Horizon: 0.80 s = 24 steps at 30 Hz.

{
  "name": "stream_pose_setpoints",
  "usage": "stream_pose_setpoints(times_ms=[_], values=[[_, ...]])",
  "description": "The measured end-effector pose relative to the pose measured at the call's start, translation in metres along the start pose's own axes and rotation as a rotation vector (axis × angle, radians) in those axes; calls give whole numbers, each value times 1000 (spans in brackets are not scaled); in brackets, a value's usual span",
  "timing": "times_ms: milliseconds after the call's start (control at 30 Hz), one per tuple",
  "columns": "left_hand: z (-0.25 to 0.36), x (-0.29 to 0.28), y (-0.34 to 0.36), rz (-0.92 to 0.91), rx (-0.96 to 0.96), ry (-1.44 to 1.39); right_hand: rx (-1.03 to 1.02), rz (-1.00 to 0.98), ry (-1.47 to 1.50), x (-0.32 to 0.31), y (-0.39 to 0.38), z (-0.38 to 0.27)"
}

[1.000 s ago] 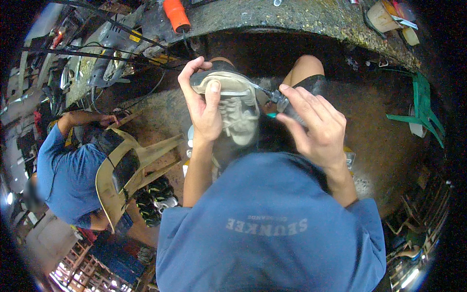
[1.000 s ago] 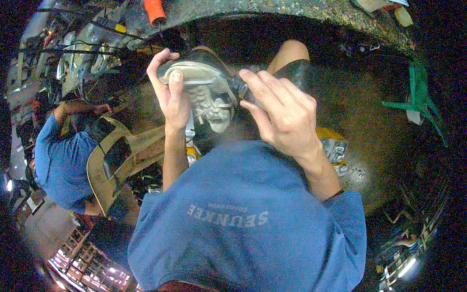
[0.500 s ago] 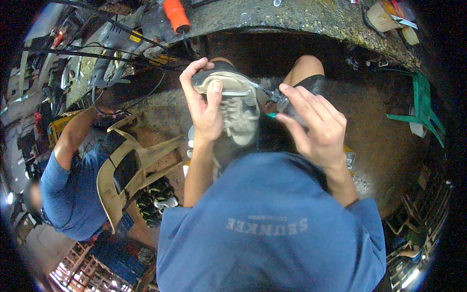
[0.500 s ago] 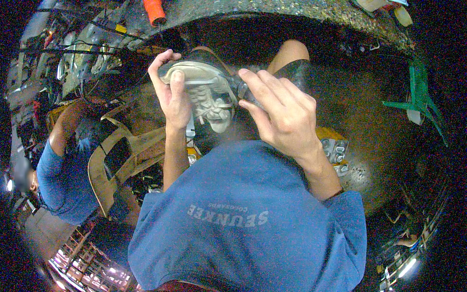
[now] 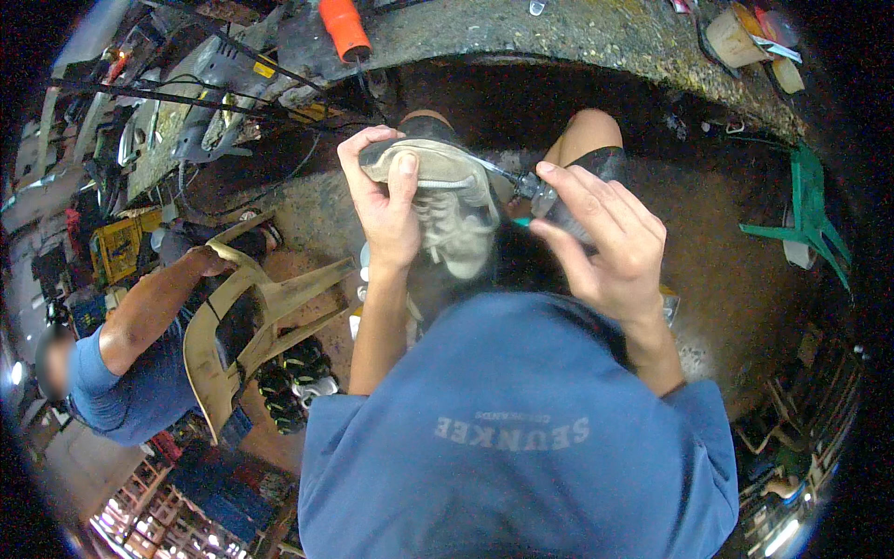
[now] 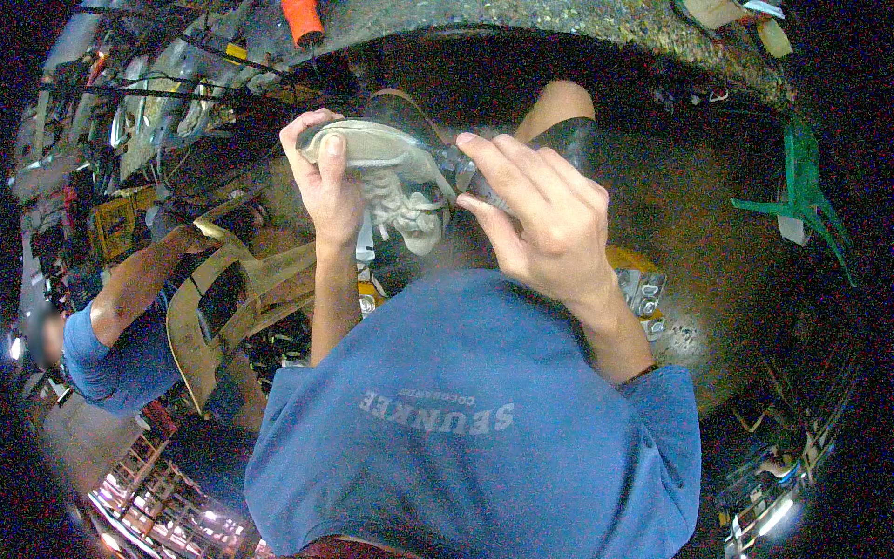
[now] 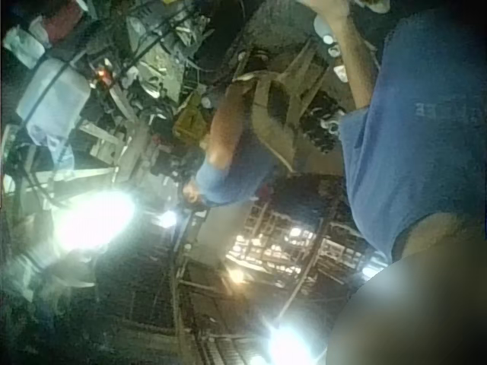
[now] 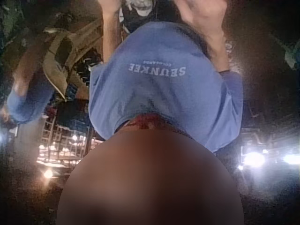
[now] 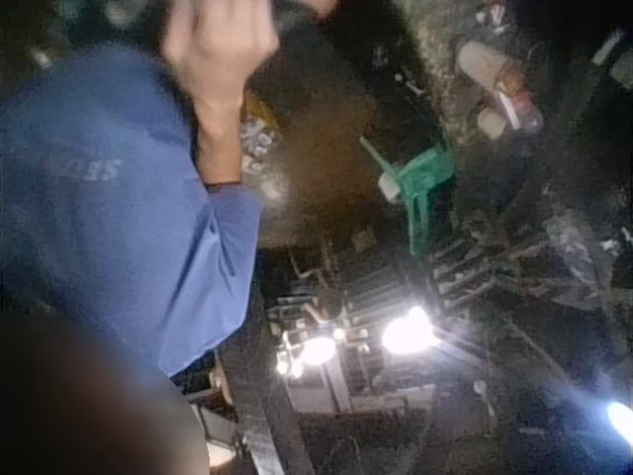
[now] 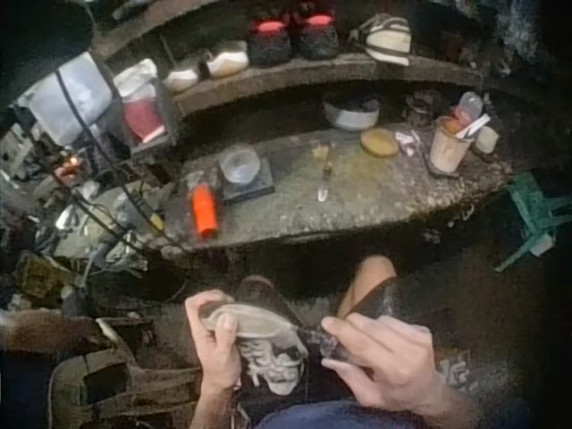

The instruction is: The person applies glue to the sole of a sneaker using a small bottle, then presses the sole to the upper to bond them. The person repeatedly presses and adjusts the shoe to ensure adhesion.

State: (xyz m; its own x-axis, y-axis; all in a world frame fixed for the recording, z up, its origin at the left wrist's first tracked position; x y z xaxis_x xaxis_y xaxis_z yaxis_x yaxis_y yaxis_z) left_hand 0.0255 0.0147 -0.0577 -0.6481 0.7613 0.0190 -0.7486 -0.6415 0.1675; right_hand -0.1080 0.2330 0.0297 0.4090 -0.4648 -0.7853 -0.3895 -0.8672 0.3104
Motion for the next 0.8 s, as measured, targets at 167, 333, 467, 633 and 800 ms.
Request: stream_pose_setpoints(times_ms=[167, 333, 467, 633, 800], values=[[4, 1, -1, 22, 32, -73, 2, 3, 29, 2, 4, -2], [6, 3, -1, 15, 5, -4, -13, 13, 50, 0, 6, -5], [5, 7, -1, -27, 22, 36, -7, 7, 59, 0, 8, -6], [3, 10, -1, -52, 33, 76, -4, -4, 34, 0, 8, -5], [4, 13, -1, -65, 45, 83, 1, -8, 45, 0, 7, -6]])
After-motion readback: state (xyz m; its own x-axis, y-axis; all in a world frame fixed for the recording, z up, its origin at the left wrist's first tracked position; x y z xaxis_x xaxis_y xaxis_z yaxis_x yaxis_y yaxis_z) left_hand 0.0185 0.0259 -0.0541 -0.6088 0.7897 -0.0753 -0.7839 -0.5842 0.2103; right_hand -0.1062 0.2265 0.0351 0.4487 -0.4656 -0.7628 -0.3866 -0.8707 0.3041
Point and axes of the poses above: each hand's wrist, its own y-axis towards the middle knuckle, its own x-axis out of the palm, z = x × y, the point moved 1 cm from there along y, towards the middle knuckle, and after that the axes turned 10 degrees about -z, right-handed, at the moved point
